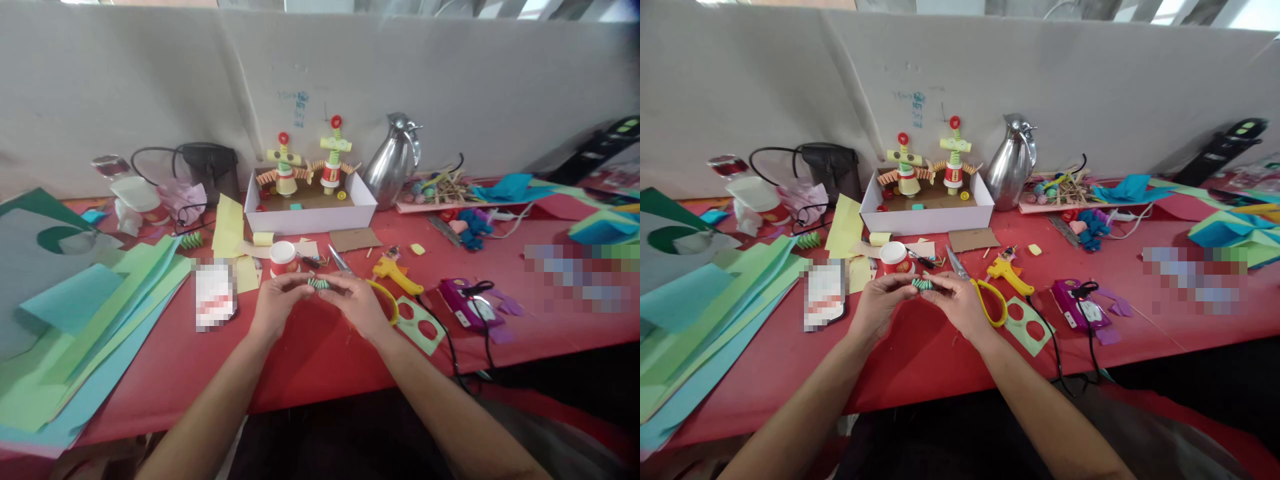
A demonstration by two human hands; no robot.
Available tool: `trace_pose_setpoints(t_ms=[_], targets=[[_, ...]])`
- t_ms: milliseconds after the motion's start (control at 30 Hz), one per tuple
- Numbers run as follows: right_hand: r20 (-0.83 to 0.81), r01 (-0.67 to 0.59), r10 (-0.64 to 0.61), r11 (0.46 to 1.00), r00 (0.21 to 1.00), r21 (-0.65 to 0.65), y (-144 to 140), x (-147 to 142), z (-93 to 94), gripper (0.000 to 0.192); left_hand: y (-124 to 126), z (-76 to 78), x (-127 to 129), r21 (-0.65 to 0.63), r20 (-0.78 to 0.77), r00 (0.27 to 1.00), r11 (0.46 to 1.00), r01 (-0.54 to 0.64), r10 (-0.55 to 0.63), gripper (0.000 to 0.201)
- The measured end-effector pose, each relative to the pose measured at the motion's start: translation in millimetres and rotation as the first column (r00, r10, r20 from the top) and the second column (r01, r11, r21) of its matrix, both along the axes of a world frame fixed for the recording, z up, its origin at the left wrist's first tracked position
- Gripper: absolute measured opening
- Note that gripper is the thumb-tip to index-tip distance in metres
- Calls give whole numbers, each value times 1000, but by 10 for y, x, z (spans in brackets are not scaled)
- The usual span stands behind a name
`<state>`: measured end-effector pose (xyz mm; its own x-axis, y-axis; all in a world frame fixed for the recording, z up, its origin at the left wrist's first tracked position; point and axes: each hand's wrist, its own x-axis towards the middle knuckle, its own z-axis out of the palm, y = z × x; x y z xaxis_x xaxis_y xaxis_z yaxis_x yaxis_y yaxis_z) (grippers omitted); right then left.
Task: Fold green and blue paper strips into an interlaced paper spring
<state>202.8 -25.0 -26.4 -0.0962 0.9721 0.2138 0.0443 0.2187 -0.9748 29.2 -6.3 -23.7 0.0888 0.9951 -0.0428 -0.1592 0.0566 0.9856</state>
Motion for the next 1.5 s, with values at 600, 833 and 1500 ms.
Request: trace_pose_setpoints(t_ms=[600,833,1500], targets=[[-207,111,-108,994,972,5,-21,-106,-28,22,-14,-40,51,67,48,999,998,-1,-2,25],[-15,133,-135,942,991,309,-90,-144,-79,27,-6,-81,41,264,-20,996,961,-81,89,19],[90,177,-239,883,967,435,-19,-71,-50,27,1,-18,-29,-69,115,975,978,197,-188,30]])
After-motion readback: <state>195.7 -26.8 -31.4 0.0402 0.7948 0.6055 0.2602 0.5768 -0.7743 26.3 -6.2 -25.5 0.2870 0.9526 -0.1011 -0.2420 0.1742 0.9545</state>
